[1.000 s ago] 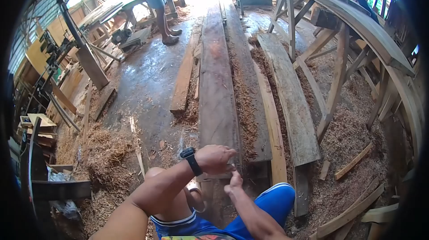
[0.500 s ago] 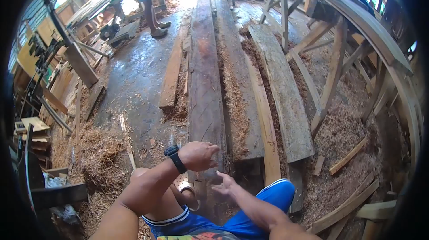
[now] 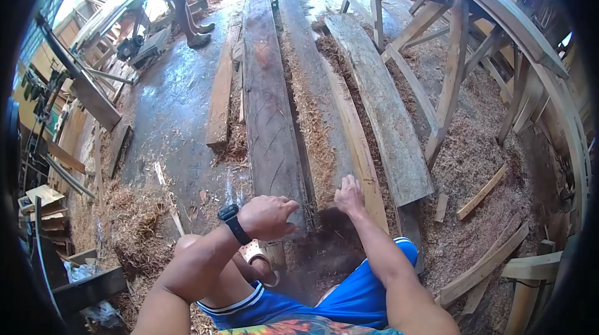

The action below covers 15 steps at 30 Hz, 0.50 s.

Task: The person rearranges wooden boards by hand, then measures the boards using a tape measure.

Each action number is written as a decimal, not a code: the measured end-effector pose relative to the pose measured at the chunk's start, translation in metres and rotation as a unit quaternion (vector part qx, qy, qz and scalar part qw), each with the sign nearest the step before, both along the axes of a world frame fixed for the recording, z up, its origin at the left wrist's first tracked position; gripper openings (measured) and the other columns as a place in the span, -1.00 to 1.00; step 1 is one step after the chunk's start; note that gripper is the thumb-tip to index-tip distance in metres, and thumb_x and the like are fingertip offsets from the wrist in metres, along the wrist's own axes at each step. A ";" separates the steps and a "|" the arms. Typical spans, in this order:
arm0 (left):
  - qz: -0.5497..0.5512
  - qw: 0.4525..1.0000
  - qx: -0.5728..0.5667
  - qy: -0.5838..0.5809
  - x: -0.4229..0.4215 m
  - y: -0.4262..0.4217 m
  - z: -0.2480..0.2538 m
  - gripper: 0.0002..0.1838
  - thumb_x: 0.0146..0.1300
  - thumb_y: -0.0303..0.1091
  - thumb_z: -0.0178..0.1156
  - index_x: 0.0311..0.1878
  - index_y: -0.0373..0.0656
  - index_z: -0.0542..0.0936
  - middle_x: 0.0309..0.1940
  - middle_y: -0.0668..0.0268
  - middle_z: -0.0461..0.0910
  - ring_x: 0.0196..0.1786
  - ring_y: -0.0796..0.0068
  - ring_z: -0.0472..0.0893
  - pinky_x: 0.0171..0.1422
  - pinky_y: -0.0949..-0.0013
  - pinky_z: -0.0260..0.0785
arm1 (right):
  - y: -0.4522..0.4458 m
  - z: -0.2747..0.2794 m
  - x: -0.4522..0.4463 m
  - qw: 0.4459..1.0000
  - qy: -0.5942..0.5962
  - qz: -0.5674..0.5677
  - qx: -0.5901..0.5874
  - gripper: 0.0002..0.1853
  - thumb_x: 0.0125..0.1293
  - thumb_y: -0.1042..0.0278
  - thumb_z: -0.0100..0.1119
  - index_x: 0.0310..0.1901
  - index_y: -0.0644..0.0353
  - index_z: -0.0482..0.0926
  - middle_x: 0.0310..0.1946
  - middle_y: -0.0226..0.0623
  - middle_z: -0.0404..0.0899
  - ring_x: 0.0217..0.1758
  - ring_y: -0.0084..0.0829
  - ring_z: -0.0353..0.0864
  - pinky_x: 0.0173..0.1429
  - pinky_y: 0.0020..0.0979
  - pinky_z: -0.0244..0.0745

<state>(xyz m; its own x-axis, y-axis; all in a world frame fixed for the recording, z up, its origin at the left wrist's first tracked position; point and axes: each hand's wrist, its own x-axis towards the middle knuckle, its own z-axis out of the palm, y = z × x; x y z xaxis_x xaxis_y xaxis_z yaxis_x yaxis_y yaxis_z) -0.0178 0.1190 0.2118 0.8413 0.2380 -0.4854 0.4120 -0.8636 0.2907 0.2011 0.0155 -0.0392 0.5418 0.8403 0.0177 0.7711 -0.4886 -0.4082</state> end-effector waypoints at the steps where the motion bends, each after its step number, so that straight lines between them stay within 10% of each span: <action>1: 0.003 1.000 -0.005 -0.006 0.001 -0.002 0.000 -0.55 0.18 -0.03 0.23 -0.03 -0.20 0.53 -0.08 0.08 0.62 0.00 0.04 0.62 0.06 0.06 0.49 | 0.001 0.008 0.002 0.998 -0.009 -0.003 0.066 -0.55 0.15 0.30 0.15 0.08 0.31 0.49 0.11 -0.01 0.44 0.19 0.00 0.42 0.30 -0.11 0.35; 4: 0.002 1.000 -0.019 -0.016 0.001 -0.007 -0.009 -0.54 0.17 -0.02 0.24 -0.03 -0.19 0.54 -0.09 0.07 0.62 -0.01 0.02 0.62 0.07 0.05 0.48 | -0.009 -0.005 0.011 0.989 0.031 0.045 -0.134 -0.52 0.16 0.21 0.21 0.06 0.33 0.50 0.12 0.03 0.46 0.15 -0.02 0.46 0.29 -0.12 0.38; 11: -0.008 0.999 -0.045 -0.010 0.011 -0.005 -0.054 -0.51 0.22 0.04 0.21 -0.03 -0.22 0.54 -0.16 0.07 0.65 -0.02 0.04 0.64 0.05 0.08 0.49 | -0.012 -0.053 0.053 0.979 0.104 -0.165 -0.064 -0.45 0.20 -0.05 0.25 -0.03 0.34 0.58 -0.06 0.02 0.59 -0.13 -0.15 0.60 -0.02 -0.17 0.50; 15: 0.257 0.910 -0.321 -0.052 0.034 -0.007 -0.172 -0.41 0.29 0.08 0.18 0.08 -0.32 0.49 -0.07 -0.05 0.62 0.08 0.02 0.61 0.09 0.07 0.49 | -0.004 -0.113 0.090 0.904 0.311 -0.232 -0.178 -0.22 0.21 -0.37 0.15 0.07 0.31 0.58 -0.26 -0.12 0.61 -0.34 -0.27 0.57 -0.36 -0.18 0.39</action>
